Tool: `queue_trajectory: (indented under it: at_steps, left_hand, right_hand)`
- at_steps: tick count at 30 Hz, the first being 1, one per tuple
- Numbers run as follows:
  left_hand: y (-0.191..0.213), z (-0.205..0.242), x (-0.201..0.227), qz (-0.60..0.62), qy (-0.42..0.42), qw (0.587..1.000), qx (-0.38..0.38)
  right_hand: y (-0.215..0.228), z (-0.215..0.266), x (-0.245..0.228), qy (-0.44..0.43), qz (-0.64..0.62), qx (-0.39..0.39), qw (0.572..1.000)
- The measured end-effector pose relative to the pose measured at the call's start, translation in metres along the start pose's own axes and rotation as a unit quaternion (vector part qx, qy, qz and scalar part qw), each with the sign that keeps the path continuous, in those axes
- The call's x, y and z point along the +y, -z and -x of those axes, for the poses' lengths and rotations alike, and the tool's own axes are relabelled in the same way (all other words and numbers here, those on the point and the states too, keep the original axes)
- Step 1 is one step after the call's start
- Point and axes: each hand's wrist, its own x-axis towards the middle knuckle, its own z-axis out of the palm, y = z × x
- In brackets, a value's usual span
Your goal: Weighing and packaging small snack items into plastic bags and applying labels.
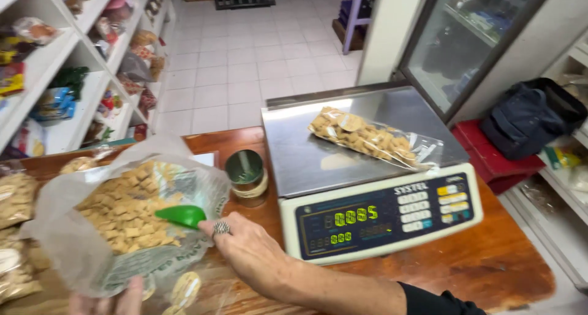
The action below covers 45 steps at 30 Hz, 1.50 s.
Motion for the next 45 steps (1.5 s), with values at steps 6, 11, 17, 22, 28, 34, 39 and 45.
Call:
queue_trajectory:
  at_steps: [6,11,17,22,28,34,39,45]
  left_hand:
    - [-0.045,0.01,0.104,0.032,0.084,0.995,0.054]
    - [-0.045,0.01,0.113,0.07,0.205,0.97,0.107]
    - [-0.038,0.028,0.107,0.232,0.258,0.925,0.155]
    - [-0.021,0.035,0.041,0.31,0.239,0.891,0.23]
    - [-0.029,0.027,0.102,0.294,0.287,0.875,0.257]
    - [-0.028,0.032,0.079,0.3,0.266,0.886,0.231]
    - [-0.036,0.031,0.095,0.331,0.229,0.891,0.209]
    - [-0.03,0.032,0.098,0.32,0.232,0.894,0.213]
  right_hand:
    - [-0.032,-0.054,0.017,0.056,0.145,0.05,0.987]
    - [-0.076,-0.109,0.023,0.119,0.122,0.038,0.985]
    - [-0.158,-0.174,0.036,0.114,0.115,0.031,0.986]
    - [-0.164,-0.163,0.015,0.154,0.112,-0.169,0.967]
    - [-0.04,-0.122,-0.012,0.204,0.155,-0.147,0.955]
    - [-0.057,-0.136,-0.04,0.158,0.146,-0.033,0.976]
    - [-0.168,-0.166,0.005,0.161,0.155,-0.081,0.971]
    - [-0.085,-0.13,-0.006,0.108,0.024,-0.175,0.978]
